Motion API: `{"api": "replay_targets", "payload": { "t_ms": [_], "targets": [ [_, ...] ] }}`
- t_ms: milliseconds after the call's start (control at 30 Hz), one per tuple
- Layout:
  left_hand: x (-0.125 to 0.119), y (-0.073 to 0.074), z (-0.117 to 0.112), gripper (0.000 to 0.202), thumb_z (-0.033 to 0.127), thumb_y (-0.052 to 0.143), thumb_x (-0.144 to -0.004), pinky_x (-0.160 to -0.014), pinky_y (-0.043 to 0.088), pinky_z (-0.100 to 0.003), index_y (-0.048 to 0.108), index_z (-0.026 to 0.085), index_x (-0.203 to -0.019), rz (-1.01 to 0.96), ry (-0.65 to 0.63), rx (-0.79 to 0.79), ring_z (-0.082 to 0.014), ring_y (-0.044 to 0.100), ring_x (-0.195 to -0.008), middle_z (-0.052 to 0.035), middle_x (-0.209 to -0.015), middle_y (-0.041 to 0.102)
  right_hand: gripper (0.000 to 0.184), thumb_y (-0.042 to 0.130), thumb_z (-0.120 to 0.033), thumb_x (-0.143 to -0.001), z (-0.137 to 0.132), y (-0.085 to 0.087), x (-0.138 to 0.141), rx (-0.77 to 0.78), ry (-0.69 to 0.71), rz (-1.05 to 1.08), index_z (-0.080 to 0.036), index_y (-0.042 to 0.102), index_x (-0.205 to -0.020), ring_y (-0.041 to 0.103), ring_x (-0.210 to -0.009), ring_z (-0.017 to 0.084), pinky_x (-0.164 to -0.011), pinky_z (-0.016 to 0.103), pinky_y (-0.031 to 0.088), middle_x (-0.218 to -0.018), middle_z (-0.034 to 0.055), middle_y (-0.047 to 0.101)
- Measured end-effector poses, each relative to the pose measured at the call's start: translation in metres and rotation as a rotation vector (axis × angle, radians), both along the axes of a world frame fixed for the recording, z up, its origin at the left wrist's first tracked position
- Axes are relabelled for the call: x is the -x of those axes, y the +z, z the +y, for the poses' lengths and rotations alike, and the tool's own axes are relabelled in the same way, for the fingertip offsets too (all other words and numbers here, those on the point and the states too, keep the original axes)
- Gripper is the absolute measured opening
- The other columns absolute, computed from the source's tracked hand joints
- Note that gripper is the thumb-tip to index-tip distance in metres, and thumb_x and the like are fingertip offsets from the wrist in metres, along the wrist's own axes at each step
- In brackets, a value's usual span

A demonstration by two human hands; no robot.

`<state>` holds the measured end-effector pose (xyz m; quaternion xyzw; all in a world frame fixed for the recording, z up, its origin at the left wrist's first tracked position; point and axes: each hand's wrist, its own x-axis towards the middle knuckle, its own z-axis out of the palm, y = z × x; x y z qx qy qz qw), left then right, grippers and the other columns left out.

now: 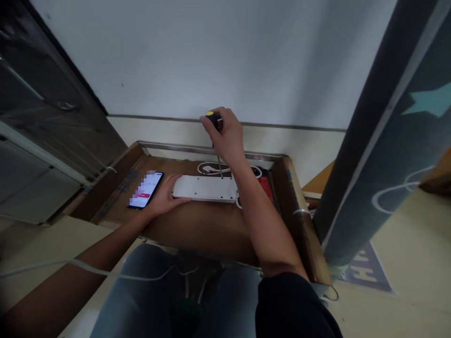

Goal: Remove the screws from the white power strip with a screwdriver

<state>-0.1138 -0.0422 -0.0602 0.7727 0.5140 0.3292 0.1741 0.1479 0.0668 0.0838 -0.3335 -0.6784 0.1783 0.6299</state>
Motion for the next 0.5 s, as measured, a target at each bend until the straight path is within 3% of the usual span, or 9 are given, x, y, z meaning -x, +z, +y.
{"api": "replay_targets", "payload": {
  "t_ms": [133, 267, 400, 500],
  "targets": [
    [-0.0004, 0.0013, -0.0009, 0.094, 0.062, 0.089, -0.082, -0.129, 0.041, -0.061, 0.049, 0.021, -0.156, 0.012, 0.001, -0.005, -0.0397, 0.052, -0.149, -0.0196, -0.157, 0.054, 0.044, 0.084, -0.046, -0.085, 0.0041, -0.0004, -0.0083, 0.007, -0.086, 0.034, -0.023, 0.046, -0.091, 0.047, -0.073, 0.008, -0.073, 0.027, 0.045, -0.085, -0.0034, 0.051],
    [-0.0002, 0.0009, -0.0004, 0.095, 0.063, 0.09, -0.08, -0.129, 0.041, -0.061, 0.049, 0.022, -0.155, 0.001, 0.003, -0.015, -0.0401, 0.053, -0.149, -0.0184, -0.155, 0.055, 0.042, 0.076, -0.054, -0.091, 0.0004, -0.0002, -0.0076, -0.117, -0.174, 0.04, -0.023, 0.048, -0.096, 0.049, -0.083, 0.011, -0.089, 0.033, 0.051, -0.09, -0.001, 0.05],
    [0.0002, -0.0004, 0.0006, 0.094, 0.063, 0.09, -0.08, -0.128, 0.042, -0.062, 0.05, 0.023, -0.155, -0.002, 0.004, -0.017, -0.0401, 0.053, -0.149, -0.0182, -0.156, 0.056, 0.044, 0.058, -0.065, -0.101, -0.0048, 0.0031, -0.0067, -0.174, 0.002, 0.054, -0.022, 0.061, -0.097, 0.054, -0.095, 0.015, -0.103, 0.04, 0.052, -0.098, 0.0046, 0.056],
    [0.0002, -0.0011, 0.0011, 0.095, 0.064, 0.09, -0.08, -0.128, 0.042, -0.062, 0.049, 0.022, -0.155, -0.002, 0.003, -0.011, -0.0405, 0.053, -0.149, -0.0194, -0.157, 0.055, 0.048, 0.064, -0.066, -0.095, -0.0024, 0.004, -0.0108, -0.059, 0.243, 0.168, -0.021, 0.062, -0.08, 0.055, -0.089, 0.015, -0.093, 0.036, 0.057, -0.092, 0.0047, 0.056]
  ]
}}
